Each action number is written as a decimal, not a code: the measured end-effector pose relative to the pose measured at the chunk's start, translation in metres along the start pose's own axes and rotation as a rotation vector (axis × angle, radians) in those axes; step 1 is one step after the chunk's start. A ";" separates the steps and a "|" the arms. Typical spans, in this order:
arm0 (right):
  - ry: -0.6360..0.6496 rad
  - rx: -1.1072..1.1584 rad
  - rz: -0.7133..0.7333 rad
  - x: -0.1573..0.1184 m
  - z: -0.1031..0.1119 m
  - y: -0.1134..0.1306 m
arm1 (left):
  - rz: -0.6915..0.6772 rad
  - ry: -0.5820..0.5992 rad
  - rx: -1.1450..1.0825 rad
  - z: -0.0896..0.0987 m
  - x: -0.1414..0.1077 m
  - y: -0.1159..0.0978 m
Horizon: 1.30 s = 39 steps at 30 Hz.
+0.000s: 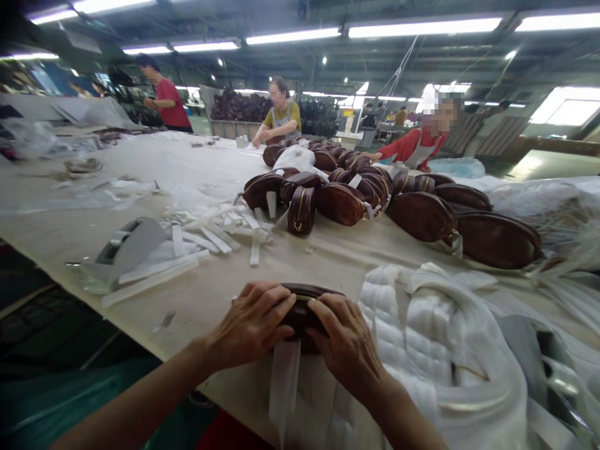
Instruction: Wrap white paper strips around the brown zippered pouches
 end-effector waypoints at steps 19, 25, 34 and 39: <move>0.162 -0.220 -0.074 0.018 -0.015 -0.018 | 0.330 0.173 0.130 -0.011 -0.010 0.020; 0.267 -0.087 -0.251 0.024 -0.033 -0.044 | 0.478 0.342 0.152 -0.016 0.009 0.033; 0.142 -0.068 -0.090 0.024 -0.024 -0.032 | 0.401 0.348 -0.018 -0.013 0.010 0.042; 0.040 -0.138 0.047 0.014 -0.035 -0.011 | 0.339 0.397 0.041 0.000 0.000 0.033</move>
Point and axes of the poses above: each hand's wrist, its own x-axis towards the middle knuckle, its own z-axis out of the back of the hand, y = z × x, the point moved 5 cm from there along x, towards the middle knuckle
